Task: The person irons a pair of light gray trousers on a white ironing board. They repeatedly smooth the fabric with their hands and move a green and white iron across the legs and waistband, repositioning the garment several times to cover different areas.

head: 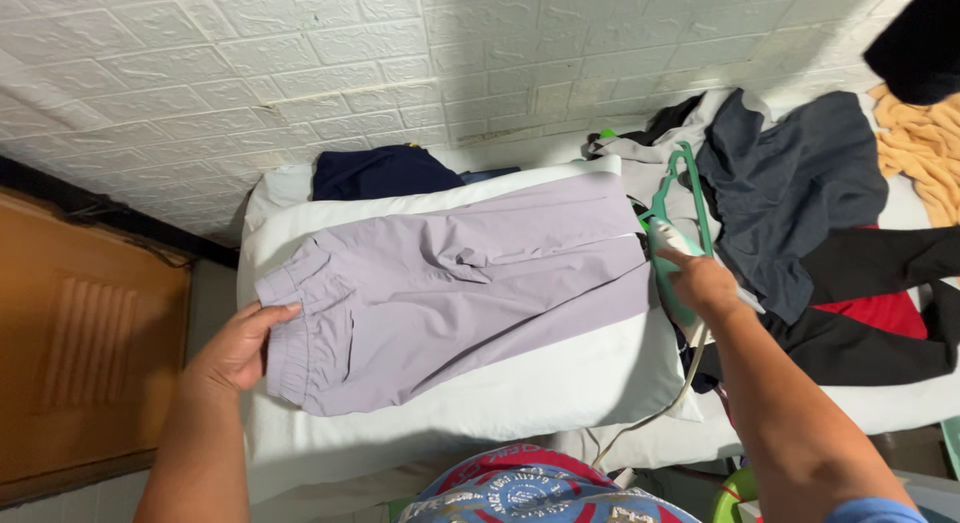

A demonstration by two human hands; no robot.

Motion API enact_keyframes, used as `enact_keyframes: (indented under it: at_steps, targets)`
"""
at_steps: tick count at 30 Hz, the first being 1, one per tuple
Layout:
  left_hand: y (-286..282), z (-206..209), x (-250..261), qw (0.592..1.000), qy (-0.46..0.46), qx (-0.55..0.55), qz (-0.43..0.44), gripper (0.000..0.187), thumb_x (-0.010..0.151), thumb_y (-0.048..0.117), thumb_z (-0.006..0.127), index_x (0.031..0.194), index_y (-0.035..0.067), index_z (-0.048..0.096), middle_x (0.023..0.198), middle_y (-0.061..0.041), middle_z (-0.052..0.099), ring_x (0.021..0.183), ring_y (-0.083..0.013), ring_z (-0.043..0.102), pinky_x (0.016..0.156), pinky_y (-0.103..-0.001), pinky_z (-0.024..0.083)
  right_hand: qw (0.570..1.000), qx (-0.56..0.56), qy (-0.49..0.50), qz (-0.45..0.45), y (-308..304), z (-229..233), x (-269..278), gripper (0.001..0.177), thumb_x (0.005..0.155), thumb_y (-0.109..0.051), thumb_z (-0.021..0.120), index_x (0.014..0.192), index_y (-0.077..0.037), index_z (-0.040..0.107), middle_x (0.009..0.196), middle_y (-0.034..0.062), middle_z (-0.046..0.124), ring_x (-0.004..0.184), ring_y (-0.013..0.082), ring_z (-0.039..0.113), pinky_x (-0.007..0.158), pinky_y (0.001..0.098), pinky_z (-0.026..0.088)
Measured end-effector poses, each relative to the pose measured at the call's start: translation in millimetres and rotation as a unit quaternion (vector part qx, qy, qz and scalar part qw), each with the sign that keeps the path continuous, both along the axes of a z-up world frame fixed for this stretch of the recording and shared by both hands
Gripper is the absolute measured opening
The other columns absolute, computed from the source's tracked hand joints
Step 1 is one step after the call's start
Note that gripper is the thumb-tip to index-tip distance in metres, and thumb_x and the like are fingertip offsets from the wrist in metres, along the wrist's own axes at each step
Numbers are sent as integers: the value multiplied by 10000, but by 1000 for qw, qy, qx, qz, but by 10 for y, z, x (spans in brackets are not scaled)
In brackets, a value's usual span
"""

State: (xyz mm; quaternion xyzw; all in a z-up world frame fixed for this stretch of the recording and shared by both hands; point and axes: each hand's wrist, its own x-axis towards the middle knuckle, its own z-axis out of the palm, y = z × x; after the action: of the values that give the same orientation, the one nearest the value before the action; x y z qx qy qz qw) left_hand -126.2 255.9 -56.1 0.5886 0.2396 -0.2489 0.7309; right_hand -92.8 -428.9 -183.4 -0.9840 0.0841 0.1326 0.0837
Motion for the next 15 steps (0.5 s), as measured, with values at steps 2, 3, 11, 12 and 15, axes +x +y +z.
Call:
enact_keyframes:
  at_steps: [2, 3, 11, 12, 15]
  targets:
    - [-26, -61, -64, 999, 19, 21, 24, 657, 838, 188, 709, 1443, 3, 533, 1375, -161, 655, 1267, -282, 607, 1054, -430, 464, 999, -6, 12, 29, 116, -73, 110, 639, 845, -145, 654, 1416, -422, 579, 1134, 172, 718, 1052, 362, 696, 886, 450, 562]
    - [-44, -81, -88, 998, 29, 32, 36, 679, 834, 184, 718, 1458, 7, 519, 1394, -165, 645, 1292, -286, 596, 1072, -429, 454, 999, -9, 18, 44, 168, -100, 147, 675, 818, -109, 655, 1415, -414, 579, 1140, 177, 710, 1044, 366, 696, 873, 448, 567]
    - [-184, -101, -6, 998, -2, 18, -68, 762, 792, 109, 741, 1496, 62, 452, 1469, -106, 581, 1367, -262, 521, 1117, -440, 408, 999, 12, 12, -35, 152, 170, -9, 237, 919, -279, 693, 1152, -292, 732, 1070, 165, 748, 1004, 382, 719, 847, 471, 567]
    - [-165, -89, 43, 997, -18, 4, -81, 761, 792, 99, 740, 1493, 48, 450, 1466, -117, 583, 1360, -272, 527, 1115, -444, 410, 998, 20, 5, -56, 106, 265, -56, 225, 915, -289, 702, 1137, -288, 737, 1064, 173, 746, 997, 391, 718, 836, 481, 564]
    - [9, -19, 166, 999, -23, -11, -45, 726, 805, 94, 717, 1483, -12, 481, 1411, -193, 615, 1310, -331, 570, 1076, -502, 454, 992, 24, -104, -63, -44, 561, -380, 200, 895, -304, 732, 1092, -276, 750, 1035, 191, 722, 963, 402, 711, 815, 505, 554]
